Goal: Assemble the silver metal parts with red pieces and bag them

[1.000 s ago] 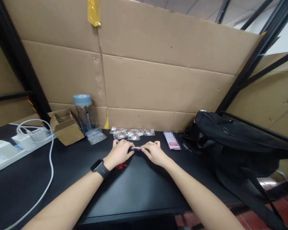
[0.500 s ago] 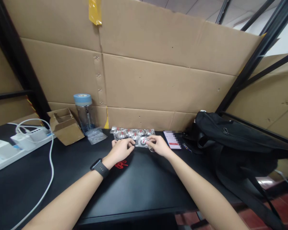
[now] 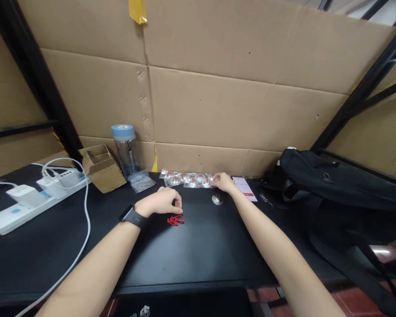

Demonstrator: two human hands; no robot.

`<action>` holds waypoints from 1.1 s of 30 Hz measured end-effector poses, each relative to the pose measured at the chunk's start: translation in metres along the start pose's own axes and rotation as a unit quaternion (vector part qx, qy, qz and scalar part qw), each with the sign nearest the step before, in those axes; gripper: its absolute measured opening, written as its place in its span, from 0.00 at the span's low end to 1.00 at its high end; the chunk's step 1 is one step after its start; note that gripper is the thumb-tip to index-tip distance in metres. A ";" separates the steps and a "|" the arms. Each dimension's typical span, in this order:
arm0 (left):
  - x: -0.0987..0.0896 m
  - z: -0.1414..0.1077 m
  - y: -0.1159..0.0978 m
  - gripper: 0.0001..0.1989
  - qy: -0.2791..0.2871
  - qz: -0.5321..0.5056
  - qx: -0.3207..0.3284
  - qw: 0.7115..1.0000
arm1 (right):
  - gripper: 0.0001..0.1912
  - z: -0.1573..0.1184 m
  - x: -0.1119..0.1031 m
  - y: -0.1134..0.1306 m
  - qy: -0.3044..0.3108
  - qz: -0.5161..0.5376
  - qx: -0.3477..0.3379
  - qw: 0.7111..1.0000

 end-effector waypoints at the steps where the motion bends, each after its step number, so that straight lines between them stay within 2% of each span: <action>1: 0.001 0.000 -0.002 0.06 0.002 0.003 0.000 1.000 | 0.14 -0.003 -0.002 0.002 0.001 -0.020 -0.002 1.000; 5: 0.007 0.000 -0.004 0.08 0.015 0.010 -0.003 1.000 | 0.18 -0.021 -0.011 0.018 0.051 -0.069 -0.060 0.994; 7: 0.011 0.001 -0.002 0.08 0.022 0.021 -0.010 0.999 | 0.20 -0.034 -0.009 0.025 0.119 -0.072 -0.098 0.985; 9: 0.014 0.003 0.001 0.07 0.021 0.035 -0.016 0.999 | 0.26 -0.050 -0.002 0.029 0.198 -0.078 -0.135 0.968; 11: 0.018 0.004 0.001 0.07 0.014 0.048 -0.014 0.999 | 0.30 -0.065 0.002 0.031 0.223 -0.086 -0.168 0.956; 14: 0.021 0.007 -0.004 0.06 -0.020 0.073 0.014 0.997 | 0.22 -0.076 0.000 0.031 0.168 -0.079 -0.198 0.962; 16: 0.020 0.008 -0.010 0.06 -0.060 0.085 0.034 0.994 | 0.20 -0.080 0.003 0.031 0.161 -0.076 -0.212 0.961; 21: 0.011 0.008 -0.021 0.06 -0.137 0.019 0.054 0.989 | 0.28 -0.076 0.002 0.028 0.133 -0.045 -0.210 0.967; 26: -0.003 0.006 -0.030 0.06 -0.177 -0.117 0.065 0.975 | 0.27 -0.076 -0.015 0.039 0.059 0.108 -0.214 0.969; 30: -0.007 0.008 -0.027 0.08 -0.189 -0.207 0.059 0.958 | 0.24 -0.082 -0.015 0.058 0.031 0.265 -0.197 0.943; 33: -0.009 0.010 -0.021 0.08 -0.209 -0.251 0.037 0.944 | 0.22 -0.087 -0.007 0.074 0.031 0.342 -0.200 0.918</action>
Point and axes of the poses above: each hand's wrist, its own z-axis towards the middle knuckle, its own x-axis out of the palm, y = z × x, the point moved 8 cm from there along z, towards the middle knuckle, and after that the axes turned 7 degrees about -x, right-handed, at the moved point
